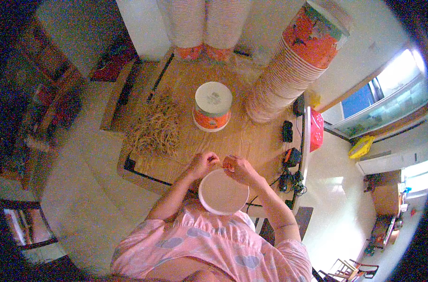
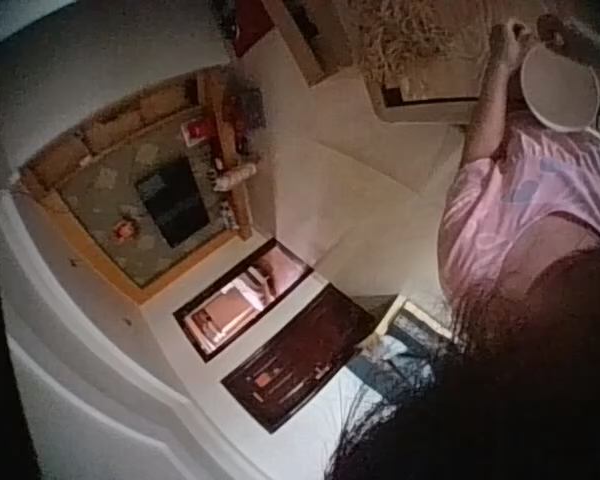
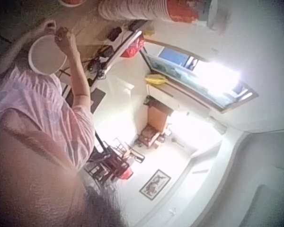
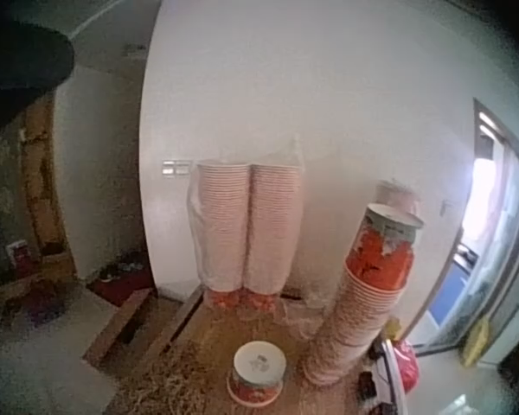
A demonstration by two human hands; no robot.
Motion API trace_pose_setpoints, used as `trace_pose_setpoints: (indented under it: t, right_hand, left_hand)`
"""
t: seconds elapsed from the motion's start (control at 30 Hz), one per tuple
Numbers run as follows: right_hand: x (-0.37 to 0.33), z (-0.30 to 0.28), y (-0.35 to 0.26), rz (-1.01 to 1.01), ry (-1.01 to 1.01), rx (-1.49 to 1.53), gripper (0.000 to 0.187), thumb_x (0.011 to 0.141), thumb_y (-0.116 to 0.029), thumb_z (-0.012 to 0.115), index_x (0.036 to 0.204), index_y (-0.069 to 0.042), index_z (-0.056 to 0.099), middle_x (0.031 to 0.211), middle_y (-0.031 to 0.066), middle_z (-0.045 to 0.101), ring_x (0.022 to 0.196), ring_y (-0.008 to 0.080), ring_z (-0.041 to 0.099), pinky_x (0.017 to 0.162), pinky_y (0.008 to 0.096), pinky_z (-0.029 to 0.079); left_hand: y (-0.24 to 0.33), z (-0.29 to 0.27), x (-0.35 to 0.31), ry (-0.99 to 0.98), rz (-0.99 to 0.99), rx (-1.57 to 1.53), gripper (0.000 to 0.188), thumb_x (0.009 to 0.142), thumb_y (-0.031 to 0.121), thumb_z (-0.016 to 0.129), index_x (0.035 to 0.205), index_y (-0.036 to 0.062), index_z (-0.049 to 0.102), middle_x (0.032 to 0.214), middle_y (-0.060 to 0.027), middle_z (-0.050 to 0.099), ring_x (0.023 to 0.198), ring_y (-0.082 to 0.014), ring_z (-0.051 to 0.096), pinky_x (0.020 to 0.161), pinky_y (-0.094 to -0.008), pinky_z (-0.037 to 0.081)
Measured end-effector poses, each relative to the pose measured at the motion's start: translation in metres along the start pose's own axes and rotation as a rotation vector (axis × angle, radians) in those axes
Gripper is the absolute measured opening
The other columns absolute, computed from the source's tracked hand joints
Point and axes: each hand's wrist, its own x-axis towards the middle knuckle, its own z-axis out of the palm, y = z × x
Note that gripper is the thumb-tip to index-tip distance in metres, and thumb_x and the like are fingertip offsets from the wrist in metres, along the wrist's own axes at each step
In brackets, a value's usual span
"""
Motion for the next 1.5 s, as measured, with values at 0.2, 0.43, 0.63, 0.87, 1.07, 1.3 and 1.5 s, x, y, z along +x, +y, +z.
trace_pose_setpoints:
  t: [0.2,0.43,0.63,0.87,1.07,1.3,1.5]
  right_hand:
    - [-0.021,-0.014,-0.039,-0.154,0.219,-0.033,0.011,0.072,-0.005,0.059,0.081,-0.006,0.054,0.078,0.0083,0.055,0.075,0.0277,0.053,0.065,0.0365,0.044]
    - [-0.026,-0.009,-0.051,-0.358,0.329,-0.127,0.013,0.069,0.000,0.064,0.078,-0.004,0.055,0.078,0.0059,0.056,0.074,0.0229,0.054,0.065,0.0321,0.045]
    - [-0.027,-0.008,-0.055,-0.313,0.337,-0.099,0.016,0.069,0.001,0.064,0.082,-0.004,0.056,0.079,0.0059,0.057,0.073,0.0232,0.054,0.065,0.0321,0.045]
    - [-0.027,0.000,-0.050,-0.369,0.361,-0.098,0.018,0.069,0.000,0.063,0.086,-0.004,0.057,0.083,0.0078,0.056,0.077,0.0267,0.054,0.069,0.0347,0.045]
    - [-0.026,-0.001,-0.050,-0.235,0.274,-0.065,0.028,0.072,-0.005,0.060,0.100,-0.008,0.056,0.095,0.0111,0.055,0.085,0.0304,0.053,0.074,0.0393,0.045]
    - [-0.005,-0.016,-0.016,-0.168,0.352,-0.141,0.010,0.073,-0.002,0.058,0.083,-0.003,0.059,0.075,0.0120,0.053,0.073,0.0281,0.053,0.063,0.0349,0.045]
    - [0.021,-0.034,0.039,0.014,0.414,-0.027,0.008,0.076,-0.008,0.056,0.082,-0.004,0.059,0.080,0.0125,0.057,0.078,0.0322,0.054,0.068,0.0377,0.045]
  left_hand:
    - [0.047,-0.029,-0.013,-0.048,-0.054,-0.260,0.011,0.080,0.012,0.057,0.083,0.0016,0.058,0.078,-0.0072,0.061,0.072,-0.0156,0.058,0.067,-0.0294,0.047]
    - [0.067,-0.048,-0.022,-0.179,-0.054,-0.272,0.012,0.080,0.011,0.057,0.087,0.0016,0.058,0.080,-0.0065,0.061,0.076,-0.0146,0.058,0.072,-0.0287,0.046]
    - [0.053,-0.047,-0.023,-0.231,-0.136,-0.320,0.011,0.079,0.010,0.058,0.086,0.0025,0.062,0.085,-0.0067,0.063,0.078,-0.0137,0.059,0.073,-0.0279,0.047]
    - [0.049,-0.036,-0.015,-0.204,0.033,-0.165,0.010,0.076,0.011,0.061,0.079,0.0023,0.063,0.078,-0.0064,0.061,0.075,-0.0161,0.058,0.068,-0.0279,0.046]
    - [0.041,-0.029,-0.016,-0.125,0.073,-0.132,0.010,0.075,0.014,0.062,0.079,0.0045,0.064,0.073,-0.0079,0.057,0.065,-0.0179,0.057,0.060,-0.0285,0.045]
    - [0.039,-0.047,-0.008,0.001,-0.016,-0.079,0.011,0.077,0.012,0.062,0.082,0.0030,0.065,0.079,-0.0075,0.062,0.073,-0.0161,0.058,0.064,-0.0268,0.046]
    - [0.011,-0.071,-0.032,0.048,0.042,0.037,0.013,0.077,0.011,0.062,0.087,0.0036,0.065,0.075,-0.0096,0.062,0.064,-0.0161,0.059,0.059,-0.0268,0.046]
